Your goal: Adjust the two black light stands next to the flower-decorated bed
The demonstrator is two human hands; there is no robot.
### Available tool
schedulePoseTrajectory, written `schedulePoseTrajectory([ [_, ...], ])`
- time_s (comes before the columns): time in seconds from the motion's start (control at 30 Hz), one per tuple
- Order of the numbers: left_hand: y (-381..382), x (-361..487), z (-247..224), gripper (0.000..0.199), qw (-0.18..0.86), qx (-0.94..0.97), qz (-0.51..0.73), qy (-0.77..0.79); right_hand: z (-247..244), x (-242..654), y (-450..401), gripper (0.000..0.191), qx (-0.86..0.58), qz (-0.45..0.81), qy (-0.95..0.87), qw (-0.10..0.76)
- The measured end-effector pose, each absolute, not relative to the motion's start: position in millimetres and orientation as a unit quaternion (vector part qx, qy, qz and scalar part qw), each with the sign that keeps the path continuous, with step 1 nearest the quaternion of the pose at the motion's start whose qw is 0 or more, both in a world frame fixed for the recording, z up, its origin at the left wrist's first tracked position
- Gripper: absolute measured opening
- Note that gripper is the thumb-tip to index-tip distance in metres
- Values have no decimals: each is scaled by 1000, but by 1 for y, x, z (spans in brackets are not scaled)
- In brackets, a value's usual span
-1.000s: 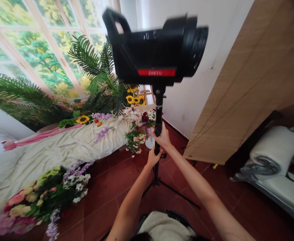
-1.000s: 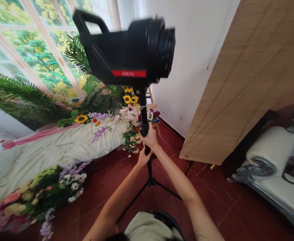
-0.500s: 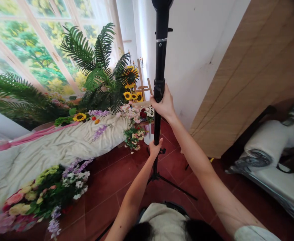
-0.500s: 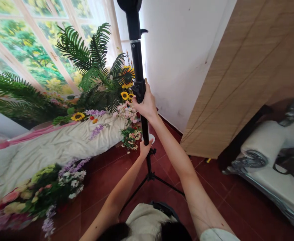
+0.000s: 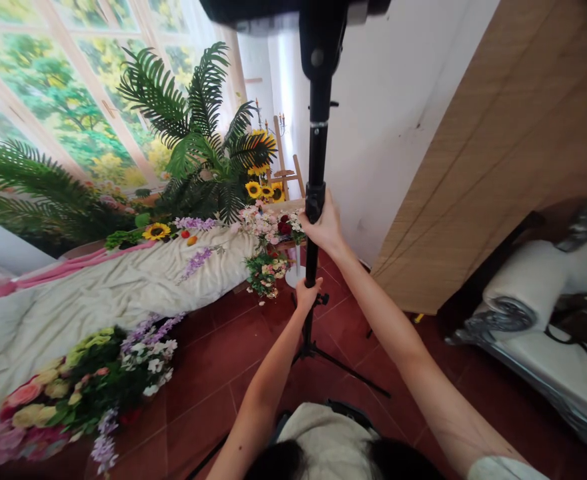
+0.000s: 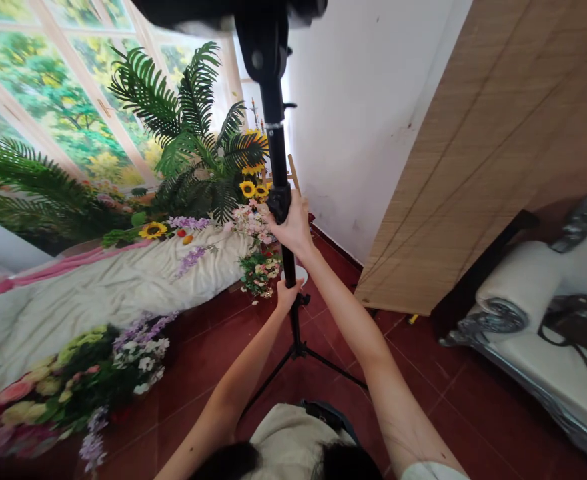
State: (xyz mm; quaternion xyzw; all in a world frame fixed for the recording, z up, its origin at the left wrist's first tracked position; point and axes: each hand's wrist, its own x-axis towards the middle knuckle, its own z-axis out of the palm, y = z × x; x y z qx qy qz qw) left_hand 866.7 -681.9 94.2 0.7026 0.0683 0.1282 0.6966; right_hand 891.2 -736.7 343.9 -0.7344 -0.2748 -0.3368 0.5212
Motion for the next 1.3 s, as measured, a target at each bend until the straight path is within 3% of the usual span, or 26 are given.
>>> schedulePoseTrajectory([
  [0.3,-681,870,87,29,688,710,140,66,291,870,-736,40,-772,-291,-195,531],
  [0.53,-684,870,85,26,682,716,128,73,280,868,-737,38,-773,-287,-196,531],
  [0.77,-687,869,91,27,677,715,138,108,284,855,-764,58,-767,-218,-284,532],
  [0.83,-687,868,92,26,683,709,138,110,265,840,-783,59,-767,-231,-289,524],
  [1.0,-689,867,95,24,670,717,156,114,176,796,-824,22,-821,-225,-289,439],
  [1.1,-690,867,98,22,666,718,170,110,134,782,-827,27,-830,-171,-319,424],
  [1.3,-692,864,106,18,682,706,154,116,102,783,-805,35,-799,-136,-153,565],
])
